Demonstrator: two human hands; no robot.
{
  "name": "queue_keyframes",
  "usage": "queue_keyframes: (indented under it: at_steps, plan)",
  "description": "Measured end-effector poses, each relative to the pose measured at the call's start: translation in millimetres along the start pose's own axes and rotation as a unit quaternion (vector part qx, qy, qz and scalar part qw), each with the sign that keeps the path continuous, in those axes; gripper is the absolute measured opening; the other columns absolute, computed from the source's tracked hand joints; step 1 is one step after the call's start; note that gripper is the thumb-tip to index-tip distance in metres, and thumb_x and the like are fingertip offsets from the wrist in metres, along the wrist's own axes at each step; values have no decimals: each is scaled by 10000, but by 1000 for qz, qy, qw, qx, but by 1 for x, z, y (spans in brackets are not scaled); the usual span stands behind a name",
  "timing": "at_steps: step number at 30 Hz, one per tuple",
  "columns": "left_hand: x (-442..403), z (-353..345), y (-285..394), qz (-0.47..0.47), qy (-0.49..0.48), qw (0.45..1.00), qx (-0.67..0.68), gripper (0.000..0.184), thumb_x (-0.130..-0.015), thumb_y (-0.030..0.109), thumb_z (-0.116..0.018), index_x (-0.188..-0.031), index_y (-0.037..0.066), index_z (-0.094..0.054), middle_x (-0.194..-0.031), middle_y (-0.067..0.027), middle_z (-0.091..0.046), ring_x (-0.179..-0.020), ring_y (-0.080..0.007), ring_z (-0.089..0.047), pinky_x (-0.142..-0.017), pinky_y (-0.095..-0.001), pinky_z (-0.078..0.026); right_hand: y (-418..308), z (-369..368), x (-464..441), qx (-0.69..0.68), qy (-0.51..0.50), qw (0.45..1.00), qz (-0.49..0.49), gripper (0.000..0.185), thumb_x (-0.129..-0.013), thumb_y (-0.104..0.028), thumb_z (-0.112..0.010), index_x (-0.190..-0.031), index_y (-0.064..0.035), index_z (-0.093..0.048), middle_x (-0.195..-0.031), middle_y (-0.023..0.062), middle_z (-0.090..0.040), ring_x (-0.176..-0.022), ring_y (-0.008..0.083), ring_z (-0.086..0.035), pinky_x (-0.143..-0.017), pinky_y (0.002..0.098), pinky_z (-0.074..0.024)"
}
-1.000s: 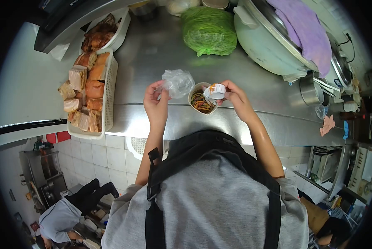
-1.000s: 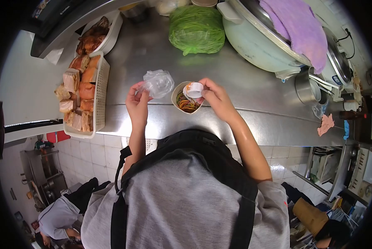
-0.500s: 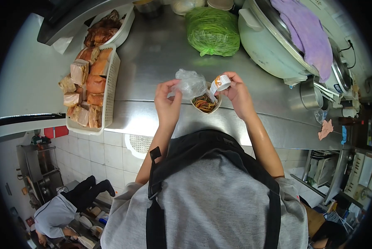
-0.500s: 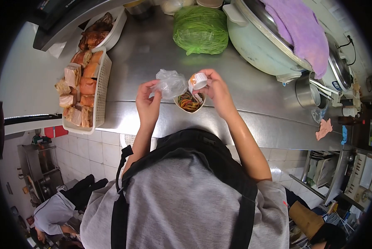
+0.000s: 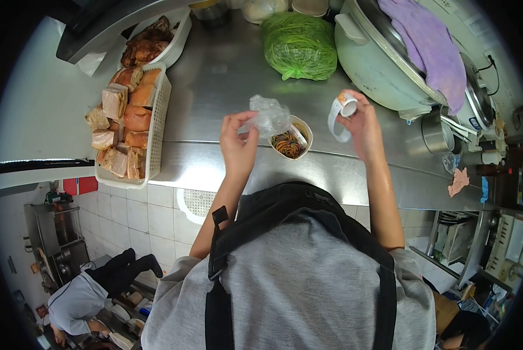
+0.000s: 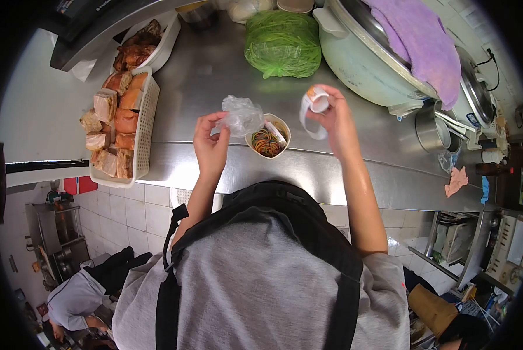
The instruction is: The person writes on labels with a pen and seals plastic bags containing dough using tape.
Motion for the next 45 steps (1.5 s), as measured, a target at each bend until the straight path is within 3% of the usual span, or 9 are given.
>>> queue_keyframes:
  at_steps: [5, 8, 11, 18, 21, 30, 39, 42, 45]
  plan:
    - [0, 0, 2, 5, -2, 1000, -4, 269, -813, -32, -575, -1050, 75, -647, -1054, -68, -550, -1011, -183, -580, -728, -270, -544, 80, 83, -13, 358, 26, 930, -76, 283, -921, -181, -461, -1142, -80, -606, -1019, 118, -638, -890, 233, -633, -825, 347, -517]
    - [-1, 7, 4, 9, 7, 1000, -21, 269, -815, -34, -572, -1050, 72, -646, -1064, -74, -544, -1008, -187, -580, -738, -272, -543, 86, 70, -3, 500, -20, 865, 32, 278, -874, -179, -554, -1127, -90, -625, -1109, 157, -621, -999, 296, -608, -884, 372, -490]
    - [-3, 19, 3, 16, 31, 999, -23, 268, -815, -39, -570, -1050, 68, -643, -1073, -79, -534, -1015, -191, -576, -743, -276, -544, 53, 22, 4, 560, -14, 808, 185, 314, -793, -179, -659, -1094, -91, -653, -1206, 182, -580, -1117, 354, -541, -963, 409, -439]
    - [-8, 28, 9, 6, 47, 999, -21, 256, -822, -37, -568, -1047, 65, -637, -1091, -87, -504, -1027, -194, -565, -773, -299, -548, 64, -56, 6, 673, -103, 703, 208, 161, -688, -259, -748, -748, -109, -751, -1305, 185, -535, -1278, 370, -400, -1063, 486, -324]
    - [-5, 27, 12, 13, 50, 999, -9, 254, -822, -32, -569, -1045, 68, -636, -1101, -91, -495, -1025, -199, -564, -793, -314, -550, 70, -58, 1, 704, -112, 678, 182, 150, -701, -265, -736, -732, -119, -752, -1342, 187, -520, -1283, 369, -411, -1071, 477, -320]
    - [5, 14, 0, 9, 27, 1000, 4, 270, -812, -27, -573, -1054, 73, -635, -1110, -101, -495, -1029, -215, -564, -799, -331, -556, 69, -45, 1, 565, -107, 806, 137, 154, -727, -242, -706, -801, -112, -746, -1294, 164, -573, -1218, 365, -483, -1026, 441, -392]
    - [8, 13, 2, -4, 11, 1000, -17, 259, -835, -44, -573, -1061, 69, -629, -1118, -71, -504, -1027, -155, -560, -760, -253, -530, 87, -51, 7, 771, -107, 619, 108, 297, -716, -352, -698, -904, -132, -763, -1369, 221, -486, -1292, 403, -395, -1100, 564, -259]
    - [9, 14, 0, -6, 15, 1000, -19, 257, -834, -45, -571, -1058, 66, -629, -1118, -71, -501, -1020, -153, -560, -749, -249, -529, 80, -52, 7, 733, -118, 662, 104, 346, -722, -365, -720, -948, -105, -757, -1362, 230, -491, -1331, 404, -352, -1111, 541, -243]
    - [11, 16, 0, -7, 23, 999, -22, 262, -830, -48, -567, -1058, 67, -628, -1120, -70, -498, -1013, -152, -555, -746, -248, -526, 67, -50, 9, 602, -104, 781, 135, 413, -693, -386, -766, -949, -63, -749, -1365, 237, -486, -1350, 410, -323, -1107, 525, -251]
Point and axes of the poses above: each hand's wrist, its own x-axis away from the middle knuckle, its own z-axis out of the back of the hand, y = z × x, the point moved 4 cm from there along -x, towards the middle knuckle
